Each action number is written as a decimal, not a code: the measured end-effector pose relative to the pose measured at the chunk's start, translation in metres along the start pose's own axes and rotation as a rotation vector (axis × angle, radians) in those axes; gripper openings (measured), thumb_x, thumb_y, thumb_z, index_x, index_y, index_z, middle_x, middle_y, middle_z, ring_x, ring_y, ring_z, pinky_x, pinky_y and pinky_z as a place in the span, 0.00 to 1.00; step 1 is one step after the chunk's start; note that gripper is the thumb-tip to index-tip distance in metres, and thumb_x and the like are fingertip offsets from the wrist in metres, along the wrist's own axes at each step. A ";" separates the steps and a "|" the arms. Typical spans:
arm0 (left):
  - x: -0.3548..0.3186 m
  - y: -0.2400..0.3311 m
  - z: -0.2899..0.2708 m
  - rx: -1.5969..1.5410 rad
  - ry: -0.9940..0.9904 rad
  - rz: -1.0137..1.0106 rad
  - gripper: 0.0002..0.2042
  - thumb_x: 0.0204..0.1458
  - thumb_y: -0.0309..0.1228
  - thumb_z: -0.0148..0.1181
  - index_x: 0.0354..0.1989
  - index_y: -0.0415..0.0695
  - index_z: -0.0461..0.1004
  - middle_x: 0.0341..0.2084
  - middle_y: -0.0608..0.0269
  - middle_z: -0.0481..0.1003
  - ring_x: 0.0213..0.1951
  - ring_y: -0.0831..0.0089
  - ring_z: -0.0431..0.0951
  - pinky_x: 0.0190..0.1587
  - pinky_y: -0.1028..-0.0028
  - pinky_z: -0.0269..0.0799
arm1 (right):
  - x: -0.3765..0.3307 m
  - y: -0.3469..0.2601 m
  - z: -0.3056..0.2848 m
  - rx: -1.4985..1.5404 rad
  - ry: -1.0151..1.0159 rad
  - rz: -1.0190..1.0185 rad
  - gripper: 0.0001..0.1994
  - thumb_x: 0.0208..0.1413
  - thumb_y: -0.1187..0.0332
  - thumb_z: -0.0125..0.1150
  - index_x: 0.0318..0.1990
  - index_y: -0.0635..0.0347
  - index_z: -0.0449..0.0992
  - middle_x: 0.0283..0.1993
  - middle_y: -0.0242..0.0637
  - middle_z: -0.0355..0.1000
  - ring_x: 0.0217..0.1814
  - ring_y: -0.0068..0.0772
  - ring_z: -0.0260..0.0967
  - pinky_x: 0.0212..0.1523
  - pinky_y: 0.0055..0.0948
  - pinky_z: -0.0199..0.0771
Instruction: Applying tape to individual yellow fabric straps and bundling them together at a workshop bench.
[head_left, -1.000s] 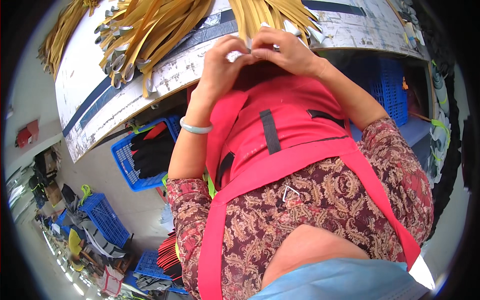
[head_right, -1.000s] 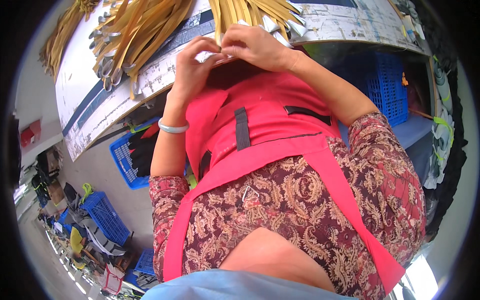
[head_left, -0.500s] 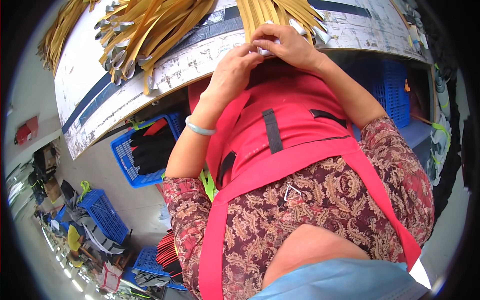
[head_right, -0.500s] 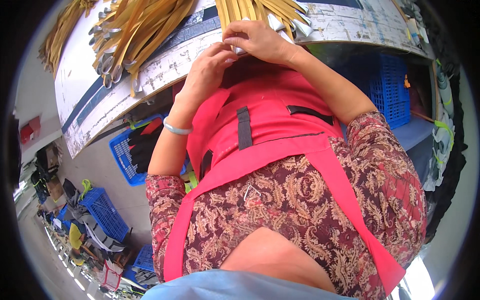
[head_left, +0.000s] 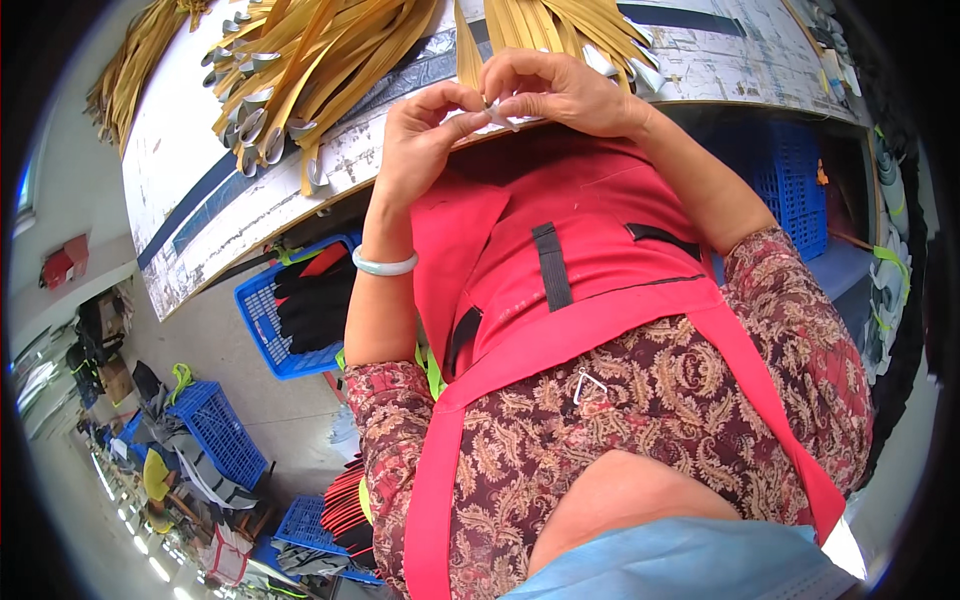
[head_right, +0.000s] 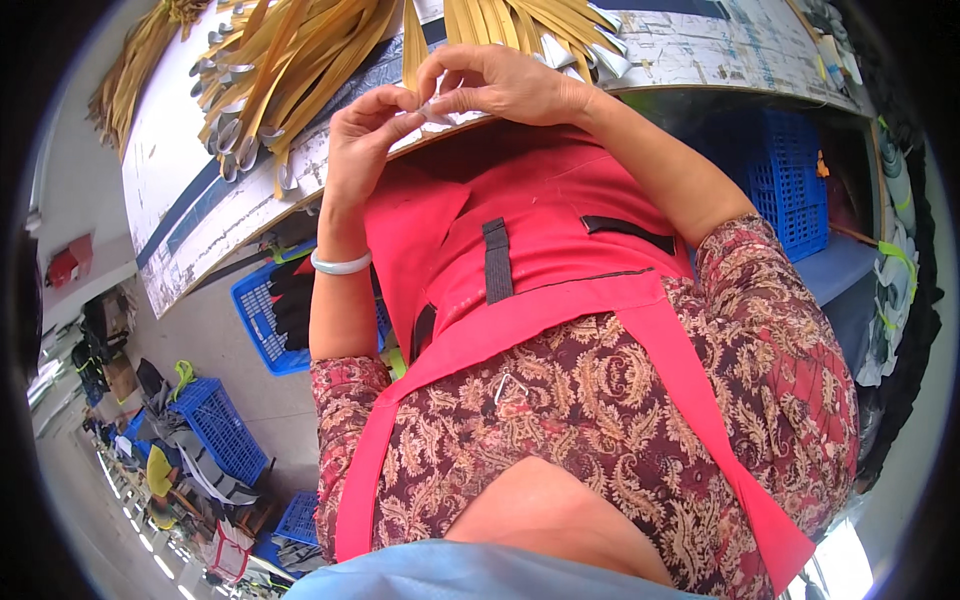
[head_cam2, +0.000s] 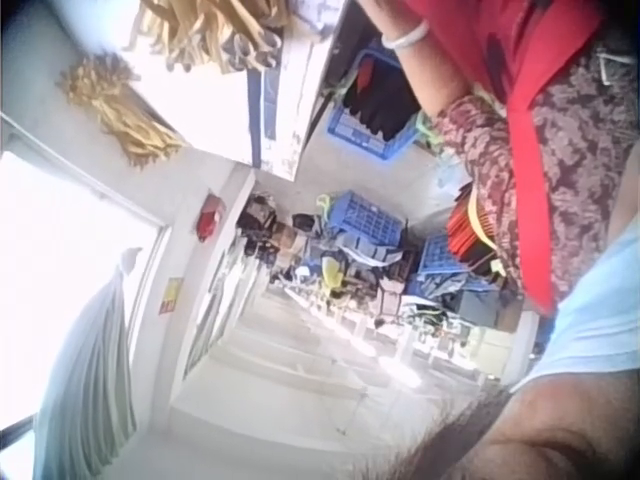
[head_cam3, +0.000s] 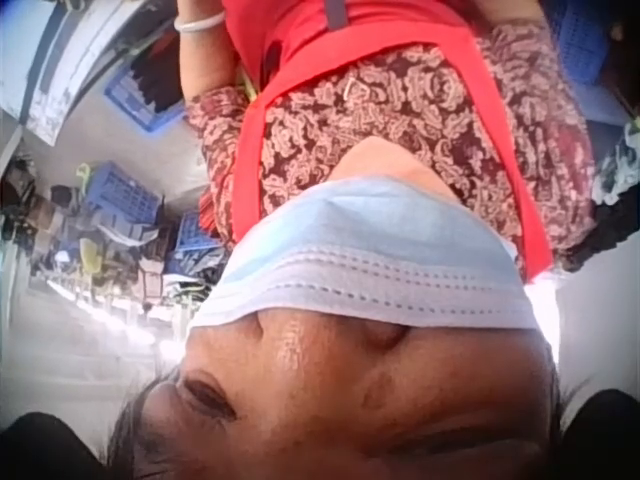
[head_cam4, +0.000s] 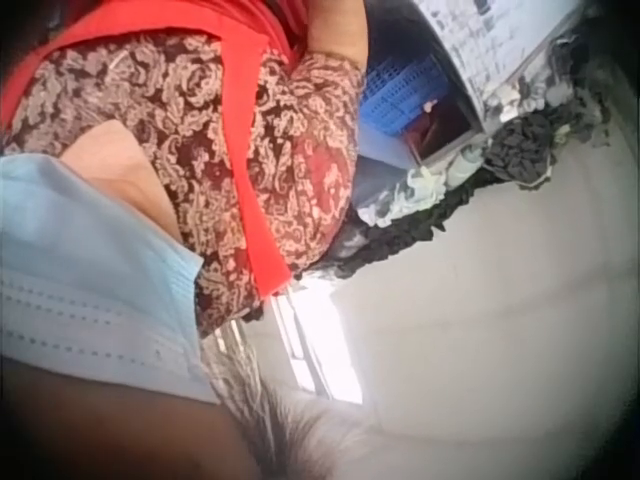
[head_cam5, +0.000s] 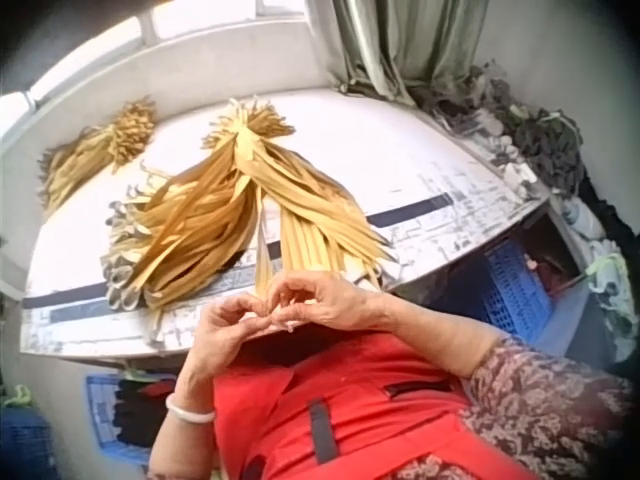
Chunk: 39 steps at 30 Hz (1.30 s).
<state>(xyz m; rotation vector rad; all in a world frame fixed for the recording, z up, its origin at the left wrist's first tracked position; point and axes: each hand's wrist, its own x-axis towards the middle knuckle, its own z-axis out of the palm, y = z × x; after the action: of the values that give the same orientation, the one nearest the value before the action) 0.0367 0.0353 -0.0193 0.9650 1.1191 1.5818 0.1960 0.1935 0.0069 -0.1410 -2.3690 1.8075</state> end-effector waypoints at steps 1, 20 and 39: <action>0.000 0.001 -0.002 0.003 -0.001 0.000 0.04 0.51 0.17 0.62 0.34 0.36 0.77 0.31 0.67 0.77 0.36 0.81 0.75 0.41 0.81 0.72 | 0.002 -0.003 -0.002 0.066 -0.052 0.024 0.11 0.61 0.65 0.60 0.47 0.60 0.74 0.38 0.31 0.74 0.43 0.21 0.70 0.47 0.24 0.70; -0.005 -0.002 -0.014 -0.201 0.108 -0.001 0.09 0.48 0.18 0.66 0.37 0.36 0.76 0.33 0.61 0.79 0.36 0.77 0.79 0.43 0.78 0.75 | 0.034 -0.015 -0.001 0.310 -0.160 0.087 0.06 0.57 0.70 0.65 0.38 0.60 0.75 0.26 0.30 0.71 0.25 0.18 0.69 0.26 0.18 0.70; -0.012 0.010 0.002 0.198 0.383 0.251 0.15 0.51 0.14 0.59 0.49 0.34 0.73 0.37 0.60 0.75 0.33 0.75 0.78 0.37 0.78 0.78 | 0.039 0.008 0.032 0.100 0.301 -0.223 0.04 0.63 0.72 0.56 0.42 0.61 0.74 0.28 0.27 0.70 0.29 0.17 0.68 0.30 0.20 0.71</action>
<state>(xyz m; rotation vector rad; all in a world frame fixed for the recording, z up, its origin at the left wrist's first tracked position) 0.0389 0.0231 -0.0106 0.9859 1.4864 1.9429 0.1514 0.1722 -0.0063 -0.1213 -1.9995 1.6640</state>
